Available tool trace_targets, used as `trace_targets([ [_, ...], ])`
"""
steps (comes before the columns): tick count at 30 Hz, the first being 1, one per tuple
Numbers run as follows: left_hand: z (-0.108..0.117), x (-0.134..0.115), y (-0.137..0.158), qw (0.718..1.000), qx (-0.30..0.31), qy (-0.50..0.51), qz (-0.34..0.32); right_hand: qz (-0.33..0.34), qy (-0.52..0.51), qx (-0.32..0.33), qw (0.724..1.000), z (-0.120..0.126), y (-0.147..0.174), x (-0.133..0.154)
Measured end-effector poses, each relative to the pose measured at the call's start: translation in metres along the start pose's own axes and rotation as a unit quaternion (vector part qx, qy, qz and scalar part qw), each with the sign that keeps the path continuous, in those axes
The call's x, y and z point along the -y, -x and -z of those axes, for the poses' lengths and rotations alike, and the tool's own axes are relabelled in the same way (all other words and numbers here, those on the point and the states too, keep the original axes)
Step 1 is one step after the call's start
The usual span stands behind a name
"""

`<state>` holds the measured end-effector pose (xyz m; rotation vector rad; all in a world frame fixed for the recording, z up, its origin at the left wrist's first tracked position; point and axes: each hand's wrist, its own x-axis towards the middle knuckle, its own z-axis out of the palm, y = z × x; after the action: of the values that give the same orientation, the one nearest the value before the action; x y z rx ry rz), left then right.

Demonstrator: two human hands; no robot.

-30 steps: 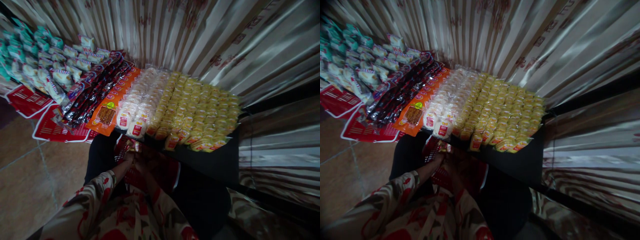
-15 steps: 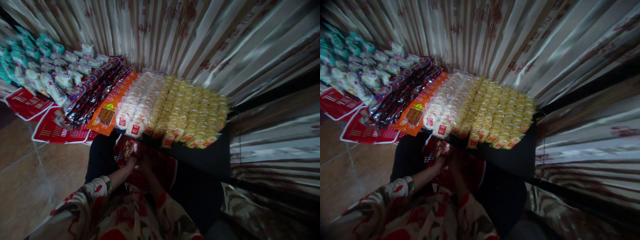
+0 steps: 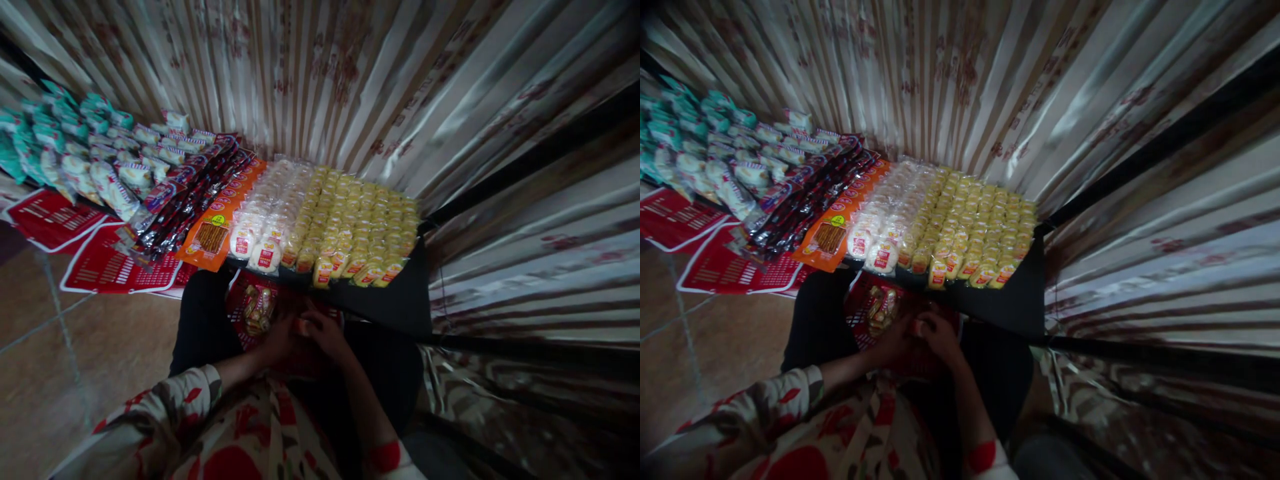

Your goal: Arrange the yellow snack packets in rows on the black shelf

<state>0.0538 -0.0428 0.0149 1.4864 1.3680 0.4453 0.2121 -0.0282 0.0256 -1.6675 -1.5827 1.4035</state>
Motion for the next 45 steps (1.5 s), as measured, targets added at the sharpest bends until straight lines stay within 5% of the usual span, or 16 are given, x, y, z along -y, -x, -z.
trace_targets([
  [6,0.001,-0.042,0.006,0.991,0.093,0.006,-0.094,0.033,-0.045,-0.061,0.997,0.049,0.032,0.014],
  [10,0.005,-0.081,0.002,0.989,0.114,-0.01,-0.095,0.031,-0.138,-0.133,0.981,0.075,0.047,0.021],
  [20,-0.043,-0.139,-0.03,0.99,0.022,0.1,-0.097,0.033,-0.276,-0.37,0.886,0.11,0.05,0.024],
  [29,-0.078,-0.182,-0.048,0.996,0.008,0.014,-0.088,0.017,-0.218,-0.456,0.863,0.135,0.034,-0.007],
  [33,-0.088,-0.199,-0.049,0.991,0.057,0.03,-0.121,0.024,-0.185,-0.492,0.85,0.156,0.012,-0.017],
  [45,-0.101,-0.235,-0.082,0.987,0.084,0.118,-0.073,0.067,-0.174,-0.435,0.881,0.193,-0.051,-0.028],
])
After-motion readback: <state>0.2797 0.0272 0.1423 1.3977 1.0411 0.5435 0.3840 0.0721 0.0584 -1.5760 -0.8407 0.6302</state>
